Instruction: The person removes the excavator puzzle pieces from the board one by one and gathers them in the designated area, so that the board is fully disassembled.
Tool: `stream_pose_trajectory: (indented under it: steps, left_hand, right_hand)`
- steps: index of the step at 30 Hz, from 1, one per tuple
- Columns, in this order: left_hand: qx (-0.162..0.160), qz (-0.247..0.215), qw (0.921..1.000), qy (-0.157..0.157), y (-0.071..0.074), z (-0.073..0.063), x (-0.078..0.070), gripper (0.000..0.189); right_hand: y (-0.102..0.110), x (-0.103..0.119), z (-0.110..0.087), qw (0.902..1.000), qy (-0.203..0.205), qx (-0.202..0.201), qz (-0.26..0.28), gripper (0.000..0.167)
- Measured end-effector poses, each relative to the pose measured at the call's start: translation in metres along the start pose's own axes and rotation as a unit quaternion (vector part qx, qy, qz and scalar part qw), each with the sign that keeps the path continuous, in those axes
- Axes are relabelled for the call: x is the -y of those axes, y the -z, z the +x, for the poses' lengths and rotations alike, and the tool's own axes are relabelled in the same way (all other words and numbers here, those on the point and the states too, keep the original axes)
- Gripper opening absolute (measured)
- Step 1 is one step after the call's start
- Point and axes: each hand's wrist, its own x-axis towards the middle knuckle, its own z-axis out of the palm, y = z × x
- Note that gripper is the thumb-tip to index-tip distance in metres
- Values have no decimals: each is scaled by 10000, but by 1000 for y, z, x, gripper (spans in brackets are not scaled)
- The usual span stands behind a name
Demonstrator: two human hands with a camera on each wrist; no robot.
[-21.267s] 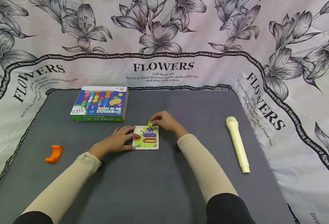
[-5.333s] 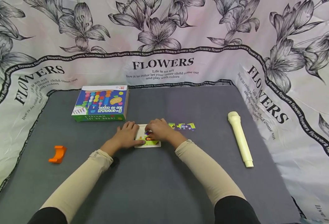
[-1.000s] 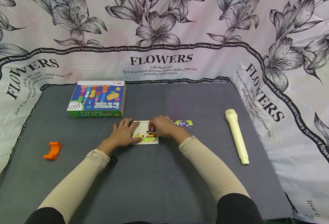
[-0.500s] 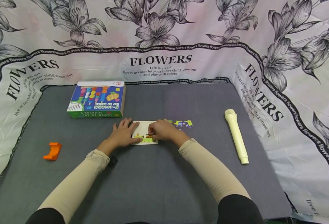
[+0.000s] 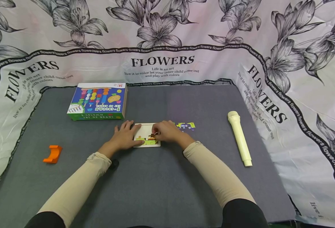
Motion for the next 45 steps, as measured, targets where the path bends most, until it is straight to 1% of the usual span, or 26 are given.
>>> stream_pose_trajectory:
  steps: [5,10,13,15,17,20,25,29,37,40,45]
  left_hand:
    - [-30,18,10000,-19,-2,2,-1,83]
    - [-89,-17,10000,-23,-2,-1,-1,83]
    - [-100,-40,9999,-75,-2,-2,-2,82]
    - [-113,-76,9999,-95,0,-2,-4,82]
    - [-122,-67,9999,-71,1,-4,-4,82]
    - [-134,-97,9998,-58,3,-5,-3,81]
    - [-101,-112,9998,-100,3,-5,-3,82]
    - [-96,-110,9998,-138,2,-3,-5,82]
    - [-99,-154,9998,-120,1,-5,-2,82]
    - [-124,-194,9997,-122,1,-5,-2,82]
    - [-129,-194,9996,-174,0,-1,-2,82]
  right_hand:
    - [17,-10,-14,9998,-189,60,69,6]
    - [35,-34,-42,9993,-306,41,203,4]
    - [43,-53,-64,9978,-604,87,270,4]
    - [47,-64,-78,9962,-816,129,290,7]
    - [48,-73,-87,9943,-1011,168,289,10]
    - [48,-83,-97,9923,-1179,263,264,16]
    - [45,-89,-106,9875,-1427,520,428,17]
    - [44,-90,-110,9858,-1539,522,428,19]
    - [42,-89,-110,9874,-1478,490,300,29]
    - [42,-90,-111,9888,-1409,454,168,32]
    - [46,-89,-112,9903,-1366,259,1,30]
